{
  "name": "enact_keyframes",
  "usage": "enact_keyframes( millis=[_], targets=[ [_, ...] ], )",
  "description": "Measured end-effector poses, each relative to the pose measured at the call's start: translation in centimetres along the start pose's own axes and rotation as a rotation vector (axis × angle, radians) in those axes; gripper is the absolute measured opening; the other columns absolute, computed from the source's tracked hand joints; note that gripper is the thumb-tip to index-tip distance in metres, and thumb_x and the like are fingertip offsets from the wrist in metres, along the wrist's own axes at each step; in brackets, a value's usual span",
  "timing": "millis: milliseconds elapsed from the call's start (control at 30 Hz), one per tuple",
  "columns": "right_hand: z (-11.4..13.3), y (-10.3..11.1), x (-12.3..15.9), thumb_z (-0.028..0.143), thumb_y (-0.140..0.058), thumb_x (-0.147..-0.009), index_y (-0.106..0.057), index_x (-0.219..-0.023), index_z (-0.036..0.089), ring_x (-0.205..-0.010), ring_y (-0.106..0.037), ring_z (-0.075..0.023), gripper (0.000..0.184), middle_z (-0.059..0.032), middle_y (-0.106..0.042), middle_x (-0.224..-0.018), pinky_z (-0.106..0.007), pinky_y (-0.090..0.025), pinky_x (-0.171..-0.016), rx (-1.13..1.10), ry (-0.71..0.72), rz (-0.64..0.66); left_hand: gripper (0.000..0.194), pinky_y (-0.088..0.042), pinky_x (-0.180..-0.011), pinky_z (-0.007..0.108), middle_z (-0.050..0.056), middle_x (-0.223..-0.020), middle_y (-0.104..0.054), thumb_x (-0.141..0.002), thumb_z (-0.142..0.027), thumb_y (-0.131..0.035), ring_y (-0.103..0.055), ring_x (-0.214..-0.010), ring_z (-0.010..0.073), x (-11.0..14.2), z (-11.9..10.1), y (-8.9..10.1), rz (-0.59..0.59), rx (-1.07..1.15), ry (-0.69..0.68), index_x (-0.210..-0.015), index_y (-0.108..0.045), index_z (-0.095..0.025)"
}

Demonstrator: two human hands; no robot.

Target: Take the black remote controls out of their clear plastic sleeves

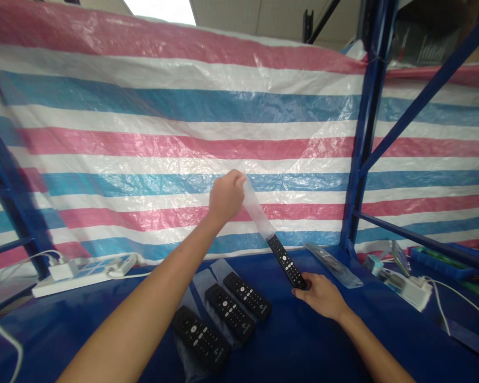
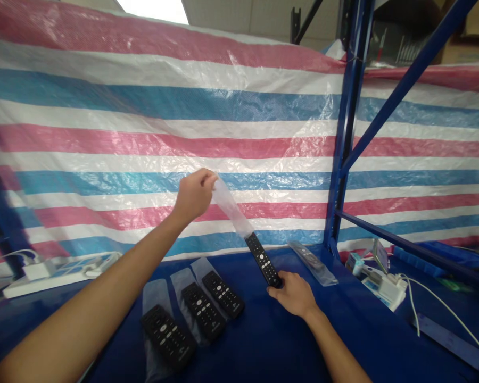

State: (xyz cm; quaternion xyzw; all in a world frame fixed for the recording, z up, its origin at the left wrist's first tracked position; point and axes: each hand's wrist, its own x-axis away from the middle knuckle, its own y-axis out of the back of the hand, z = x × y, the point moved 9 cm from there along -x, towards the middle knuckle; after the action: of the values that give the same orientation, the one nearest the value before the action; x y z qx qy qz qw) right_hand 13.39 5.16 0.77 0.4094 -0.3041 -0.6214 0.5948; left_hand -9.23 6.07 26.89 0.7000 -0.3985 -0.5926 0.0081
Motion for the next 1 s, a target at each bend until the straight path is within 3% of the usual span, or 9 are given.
enact_keyframes(
  millis=[67, 133, 200, 300, 433, 700, 800, 900, 1000],
  targets=[
    [-1.0, 1.1, -0.3, 0.040, -0.058, -0.075, -0.060, -0.070, 0.021, -0.065, -0.059, -0.0182, 0.020, -0.0011, -0.064, -0.067, -0.025, -0.031, -0.055, -0.037, -0.046, -0.046, 0.027, -0.046, -0.073, 0.026, 0.002, -0.078, -0.066, -0.089, -0.029, -0.037, -0.060, -0.071, 0.0142, -0.3, 3.4, -0.3, -0.024, 0.102, 0.121, -0.086, -0.061, -0.016],
    [-1.9, 2.1, -0.6, 0.043, -0.056, -0.076, -0.060, -0.070, 0.021, -0.065, -0.059, -0.0191, 0.023, -0.0016, -0.062, -0.066, -0.026, -0.033, -0.055, -0.079, -0.077, -0.099, 0.035, -0.046, -0.069, 0.025, 0.004, -0.081, -0.068, -0.090, -0.029, -0.030, -0.060, -0.070, 0.0129, 1.2, 7.1, -3.8, 0.168, 0.087, 0.287, -0.085, -0.062, -0.015],
    [-2.4, 2.8, -0.7, 0.045, -0.055, -0.075, -0.059, -0.068, 0.021, -0.063, -0.057, -0.0193, 0.026, -0.0015, -0.060, -0.064, -0.027, -0.033, -0.055, -0.118, -0.089, -0.143, 0.033, -0.046, -0.066, 0.026, 0.005, -0.072, -0.067, -0.087, -0.026, -0.034, -0.061, -0.067, 0.0147, 3.9, 9.5, -7.4, 0.306, 0.047, 0.331, -0.075, -0.063, -0.015],
    [-2.1, 3.4, -0.6, 0.048, -0.055, -0.074, -0.059, -0.066, 0.021, -0.059, -0.054, -0.0186, 0.029, -0.0007, -0.057, -0.060, -0.027, -0.033, -0.053, -0.188, -0.062, -0.185, 0.024, -0.046, -0.068, 0.026, 0.004, -0.065, -0.066, -0.080, -0.018, -0.047, -0.063, -0.067, 0.0166, 9.2, 11.6, -12.7, 0.507, -0.012, 0.337, -0.061, -0.061, -0.017],
    [0.0, 2.2, -0.2, 0.050, -0.054, -0.074, -0.058, -0.062, 0.020, -0.058, -0.052, -0.0163, 0.032, 0.0004, -0.056, -0.059, -0.026, -0.032, -0.053, -0.248, 0.038, -0.118, 0.021, -0.046, -0.076, 0.029, 0.010, -0.083, -0.070, -0.082, -0.012, -0.046, -0.065, -0.085, 0.0210, 13.7, 13.2, -16.5, 0.639, -0.120, 0.337, -0.074, -0.065, -0.015],
    [4.1, -2.5, 1.0, 0.038, -0.061, -0.073, -0.060, -0.061, 0.020, -0.058, -0.055, -0.0140, 0.022, -0.0003, -0.063, -0.062, -0.023, -0.026, -0.052, 0.024, 0.116, 0.097, 0.023, -0.045, -0.081, 0.029, 0.013, -0.101, -0.068, -0.090, -0.016, -0.041, -0.064, -0.098, 0.0227, 14.8, 14.0, -18.5, 0.762, -0.279, 0.312, -0.095, -0.063, -0.014],
    [4.7, -2.8, 1.1, 0.048, -0.060, -0.077, -0.063, -0.066, 0.021, -0.065, -0.061, -0.0175, 0.030, -0.0024, -0.068, -0.068, -0.023, -0.030, -0.053, 0.087, 0.130, 0.121, 0.022, -0.045, -0.080, 0.029, 0.014, -0.102, -0.067, -0.090, -0.014, -0.041, -0.063, -0.098, 0.0232, 15.1, 13.9, -18.6, 0.774, -0.322, 0.314, -0.097, -0.062, -0.013],
    [2.8, -0.4, 0.3, 0.061, -0.049, -0.083, -0.064, -0.075, 0.021, -0.074, -0.066, -0.0222, 0.043, -0.0052, -0.070, -0.076, -0.025, -0.038, -0.058, 0.164, 0.061, 0.008, 0.024, -0.045, -0.082, 0.031, 0.014, -0.106, -0.066, -0.091, -0.015, -0.039, -0.062, -0.101, 0.0243, 14.9, 13.8, -18.1, 0.754, -0.348, 0.304, -0.102, -0.060, -0.012],
    [-2.6, 4.3, -0.3, 0.053, -0.047, -0.088, -0.064, -0.092, 0.017, -0.083, -0.068, -0.0291, 0.040, -0.0131, -0.071, -0.089, -0.032, -0.045, -0.066, 0.378, -0.235, -0.211, 0.026, -0.044, -0.085, 0.034, 0.015, -0.112, -0.063, -0.093, -0.019, -0.037, -0.058, -0.107, 0.0257, 14.3, 13.4, -17.4, 0.715, -0.362, 0.269, -0.108, -0.057, -0.011]
  ],
)
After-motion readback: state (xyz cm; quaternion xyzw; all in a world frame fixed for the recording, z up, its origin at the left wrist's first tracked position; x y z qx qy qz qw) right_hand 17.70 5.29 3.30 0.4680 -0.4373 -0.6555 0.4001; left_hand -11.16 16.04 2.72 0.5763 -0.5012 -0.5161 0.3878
